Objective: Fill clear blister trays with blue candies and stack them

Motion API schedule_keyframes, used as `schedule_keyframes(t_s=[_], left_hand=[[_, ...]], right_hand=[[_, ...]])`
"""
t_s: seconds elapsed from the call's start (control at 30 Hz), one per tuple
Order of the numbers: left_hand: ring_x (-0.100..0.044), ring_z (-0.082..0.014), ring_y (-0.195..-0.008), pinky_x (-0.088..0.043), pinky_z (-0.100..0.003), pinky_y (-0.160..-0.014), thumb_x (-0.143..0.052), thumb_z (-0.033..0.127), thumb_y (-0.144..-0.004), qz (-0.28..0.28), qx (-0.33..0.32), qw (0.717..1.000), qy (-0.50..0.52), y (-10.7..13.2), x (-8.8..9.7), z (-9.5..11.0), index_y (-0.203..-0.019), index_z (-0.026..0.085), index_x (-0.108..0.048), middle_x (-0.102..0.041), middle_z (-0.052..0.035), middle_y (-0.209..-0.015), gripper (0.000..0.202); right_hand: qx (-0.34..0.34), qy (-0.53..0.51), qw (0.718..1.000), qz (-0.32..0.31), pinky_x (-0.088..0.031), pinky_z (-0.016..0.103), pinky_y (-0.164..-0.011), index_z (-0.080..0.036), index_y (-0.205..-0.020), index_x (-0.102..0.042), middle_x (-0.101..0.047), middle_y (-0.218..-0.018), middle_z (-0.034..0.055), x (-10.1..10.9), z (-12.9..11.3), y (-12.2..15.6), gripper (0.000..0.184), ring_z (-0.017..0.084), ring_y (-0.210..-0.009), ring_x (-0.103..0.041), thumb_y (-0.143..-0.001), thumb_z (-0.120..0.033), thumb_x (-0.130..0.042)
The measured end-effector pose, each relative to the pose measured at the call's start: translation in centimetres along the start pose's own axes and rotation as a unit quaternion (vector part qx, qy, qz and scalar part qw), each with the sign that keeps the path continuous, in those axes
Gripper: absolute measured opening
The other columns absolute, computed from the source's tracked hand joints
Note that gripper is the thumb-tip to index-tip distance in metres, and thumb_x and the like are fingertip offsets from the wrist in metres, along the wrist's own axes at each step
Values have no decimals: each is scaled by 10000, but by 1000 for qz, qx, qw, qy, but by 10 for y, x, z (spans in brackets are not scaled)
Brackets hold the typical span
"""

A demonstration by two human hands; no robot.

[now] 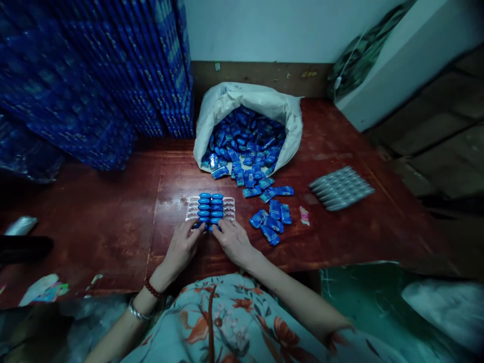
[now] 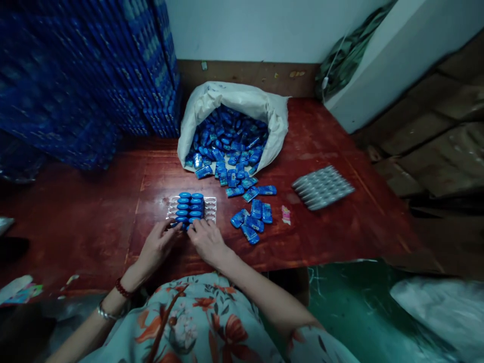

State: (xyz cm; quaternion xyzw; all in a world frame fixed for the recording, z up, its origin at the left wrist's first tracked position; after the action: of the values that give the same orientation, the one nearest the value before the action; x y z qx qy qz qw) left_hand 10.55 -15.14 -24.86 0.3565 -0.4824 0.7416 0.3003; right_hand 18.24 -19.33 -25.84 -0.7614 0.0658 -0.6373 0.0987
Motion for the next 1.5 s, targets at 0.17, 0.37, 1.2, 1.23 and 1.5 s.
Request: schedule_keyframes(t_s=[0.17,0.37,1.2,1.23,1.5], left_hand=[[-579,-199,-944,-493,-328,-792,-502,122,-872,83,21,996,1,3,11,22,-1264,246,-500,-589,-105,-1058,411],[-595,-170,-898,-509,-309,-788,-394,82,-889,-4,-85,988,132,-12,-39,83,-1228,206,-524,-627,-96,-976,384],[-570,-180,-1005,-471,-301,-887,-460,140,-888,-292,40,915,274,-24,-71,87,-1252,204,-435,-583,-77,-1126,370],[-587,-167,-951,-484,-282,-850,-482,199,-897,-246,97,912,312,-28,-58,72,-1202,201,-473,-605,-65,-1076,305],[-605,-153,-860,-488,-259,-761,-613,368,-812,104,381,873,286,-14,32,-94,-1043,180,-565,-634,-32,-974,302]], right_hand=[[-114,-169,971,123,-478,287,-757,-236,-1207,-571,-636,-1036,67,16,38,41,324,158,-894,-599,-916,-166,-447],[-332,-173,897,235,-481,342,-828,-224,-1060,-653,-637,-953,66,44,131,129,267,178,-878,-601,-927,-276,-428],[-403,-470,766,175,-528,306,-698,-197,-1110,-522,-665,-926,50,-19,162,91,403,172,-738,-666,-805,-457,-563],[-387,-472,774,170,-529,304,-691,-201,-1098,-517,-664,-920,46,-18,159,78,387,168,-719,-665,-805,-447,-572],[-238,-273,927,99,-475,362,-843,-181,-1047,-597,-670,-1024,96,3,141,8,288,221,-906,-633,-874,-375,-472]])
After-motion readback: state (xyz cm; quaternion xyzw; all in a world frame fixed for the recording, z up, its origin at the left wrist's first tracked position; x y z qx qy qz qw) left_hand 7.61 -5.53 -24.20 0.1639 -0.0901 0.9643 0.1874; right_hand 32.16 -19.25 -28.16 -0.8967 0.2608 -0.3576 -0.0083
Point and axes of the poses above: each hand's wrist, its own y-axis away from the middle knuckle, its own x-axis out of the back of the hand, z = x × y, the point moved 10 cm from there along -y, towards the middle knuckle
